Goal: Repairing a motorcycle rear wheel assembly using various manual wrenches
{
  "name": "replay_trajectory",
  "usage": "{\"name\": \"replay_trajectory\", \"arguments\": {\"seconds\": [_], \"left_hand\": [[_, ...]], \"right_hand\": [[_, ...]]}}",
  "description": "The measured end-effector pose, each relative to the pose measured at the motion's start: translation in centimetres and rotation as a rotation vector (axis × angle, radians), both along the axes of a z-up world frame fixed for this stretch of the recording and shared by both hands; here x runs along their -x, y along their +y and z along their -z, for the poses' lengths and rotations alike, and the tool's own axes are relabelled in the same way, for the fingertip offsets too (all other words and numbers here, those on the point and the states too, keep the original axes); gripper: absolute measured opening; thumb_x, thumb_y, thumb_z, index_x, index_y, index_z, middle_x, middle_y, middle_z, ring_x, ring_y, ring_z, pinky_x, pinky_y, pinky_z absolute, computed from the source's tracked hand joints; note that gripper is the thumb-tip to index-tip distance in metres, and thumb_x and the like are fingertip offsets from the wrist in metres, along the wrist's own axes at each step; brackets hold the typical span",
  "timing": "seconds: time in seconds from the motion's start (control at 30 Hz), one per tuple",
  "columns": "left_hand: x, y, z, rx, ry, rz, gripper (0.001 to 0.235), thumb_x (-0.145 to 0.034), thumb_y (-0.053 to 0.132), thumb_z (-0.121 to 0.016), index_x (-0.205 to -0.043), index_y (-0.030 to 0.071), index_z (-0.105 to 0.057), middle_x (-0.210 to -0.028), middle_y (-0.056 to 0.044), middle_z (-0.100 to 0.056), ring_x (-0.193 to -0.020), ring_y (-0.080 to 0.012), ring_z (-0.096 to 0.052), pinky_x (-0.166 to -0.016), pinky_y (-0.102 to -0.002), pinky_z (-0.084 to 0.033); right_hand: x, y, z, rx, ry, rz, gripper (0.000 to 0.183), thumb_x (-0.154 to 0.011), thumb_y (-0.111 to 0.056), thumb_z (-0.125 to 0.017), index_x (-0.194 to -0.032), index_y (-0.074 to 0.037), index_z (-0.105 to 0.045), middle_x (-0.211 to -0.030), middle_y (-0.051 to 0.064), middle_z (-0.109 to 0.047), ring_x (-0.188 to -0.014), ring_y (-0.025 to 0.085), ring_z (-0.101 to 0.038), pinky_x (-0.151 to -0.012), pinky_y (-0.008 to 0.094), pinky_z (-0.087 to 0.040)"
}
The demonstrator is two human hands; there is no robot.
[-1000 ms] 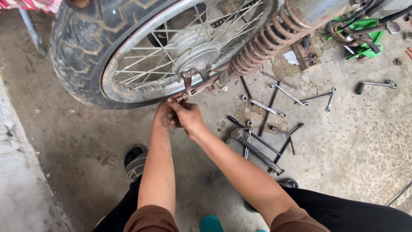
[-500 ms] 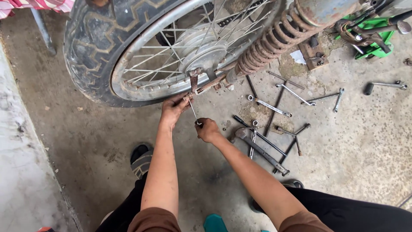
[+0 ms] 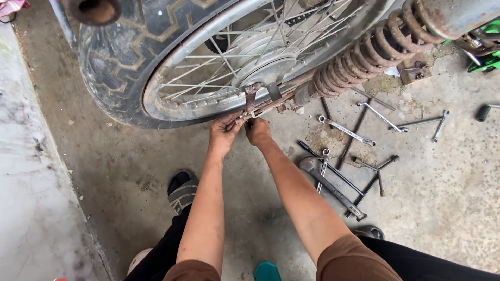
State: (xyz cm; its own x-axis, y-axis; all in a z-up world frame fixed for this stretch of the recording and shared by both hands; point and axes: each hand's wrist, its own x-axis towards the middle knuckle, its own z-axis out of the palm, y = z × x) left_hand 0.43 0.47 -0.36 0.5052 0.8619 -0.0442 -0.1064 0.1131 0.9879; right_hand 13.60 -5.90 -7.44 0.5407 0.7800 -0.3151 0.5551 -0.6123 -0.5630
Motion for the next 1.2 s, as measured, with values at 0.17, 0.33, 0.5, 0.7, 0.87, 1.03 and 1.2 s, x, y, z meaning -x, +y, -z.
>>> {"name": "replay_trajectory", "arguments": {"seconds": [0.17,0.33,0.5,0.7,0.87,1.03,1.2], "left_hand": [[-0.2,-0.7,1.0,-0.077,0.001,-0.049,0.033,-0.089,-0.005,-0.078,-0.118,0.01,-0.078,-0.107,-0.013,-0.078,-0.105,-0.0147,-0.067,-0.092,-0.034,-0.06],[0.1,-0.8,-3.8,-0.142,0.075,0.029,0.034,-0.09,-0.006,-0.071,-0.123,0.004,-0.072,-0.12,-0.017,-0.074,-0.118,-0.0324,-0.064,-0.1,-0.044,-0.055],[0.0,-0.7,-4.7,-0.142,0.07,0.07,0.032,-0.095,-0.008,-0.064,-0.126,-0.003,-0.062,-0.125,-0.023,-0.068,-0.123,-0.0431,-0.058,-0.103,-0.05,-0.051],[-0.1,0.1,-2.7,-0.031,0.106,0.083,0.025,-0.098,0.003,-0.067,-0.123,0.004,-0.067,-0.109,-0.015,-0.076,-0.108,-0.0279,-0.071,-0.091,-0.038,-0.06],[-1.1,-0.6,-4.6,0.14,0.183,0.03,0.02,-0.099,0.025,-0.073,-0.102,0.005,-0.077,-0.08,-0.016,-0.076,-0.069,-0.0179,-0.073,-0.061,-0.032,-0.064],[-1.5,0.3,-4.1,0.586,0.227,0.006,0.036,-0.086,0.042,-0.082,-0.097,0.008,-0.078,-0.074,-0.014,-0.071,-0.05,-0.0233,-0.057,-0.044,-0.043,-0.052],[-0.5,0.9,-2.0,0.771,0.047,-0.034,0.041,-0.087,0.025,-0.085,-0.106,-0.007,-0.069,-0.09,-0.021,-0.072,-0.074,-0.0331,-0.077,-0.067,-0.051,-0.063]], "right_hand": [[0.1,1.2,2.6,0.06,0.062,0.152,0.016,-0.087,-0.026,-0.069,-0.095,-0.019,-0.081,-0.081,0.002,-0.079,-0.089,0.028,-0.077,-0.083,0.041,-0.063],[1.0,0.8,2.6,0.094,0.038,0.065,0.02,-0.086,-0.031,-0.068,-0.094,-0.017,-0.08,-0.082,0.005,-0.078,-0.089,0.03,-0.077,-0.082,0.043,-0.063],[2.4,-0.3,1.6,0.143,-0.001,-0.063,0.026,-0.085,-0.036,-0.068,-0.094,-0.015,-0.08,-0.084,0.01,-0.078,-0.09,0.033,-0.077,-0.081,0.045,-0.063],[1.5,-3.1,-5.0,0.197,-0.102,-0.212,0.036,-0.083,-0.044,-0.067,-0.093,-0.012,-0.08,-0.087,0.016,-0.077,-0.09,0.037,-0.076,-0.079,0.048,-0.063],[4.4,-8.6,-22.7,-0.024,0.558,-0.062,0.046,-0.091,-0.037,-0.066,-0.056,-0.01,-0.057,-0.046,0.009,-0.062,-0.04,0.019,-0.066,-0.045,0.028,-0.053],[8.5,-2.8,-27.2,-0.255,0.966,0.505,0.047,-0.093,-0.041,-0.07,-0.061,-0.009,-0.058,-0.044,0.009,-0.052,-0.034,0.02,-0.051,-0.035,0.032,-0.045],[9.3,-4.6,-24.5,-0.141,1.134,0.509,0.043,-0.098,-0.039,-0.065,-0.077,-0.002,-0.063,-0.051,0.018,-0.057,-0.032,0.024,-0.056,-0.029,0.035,-0.047]]}}
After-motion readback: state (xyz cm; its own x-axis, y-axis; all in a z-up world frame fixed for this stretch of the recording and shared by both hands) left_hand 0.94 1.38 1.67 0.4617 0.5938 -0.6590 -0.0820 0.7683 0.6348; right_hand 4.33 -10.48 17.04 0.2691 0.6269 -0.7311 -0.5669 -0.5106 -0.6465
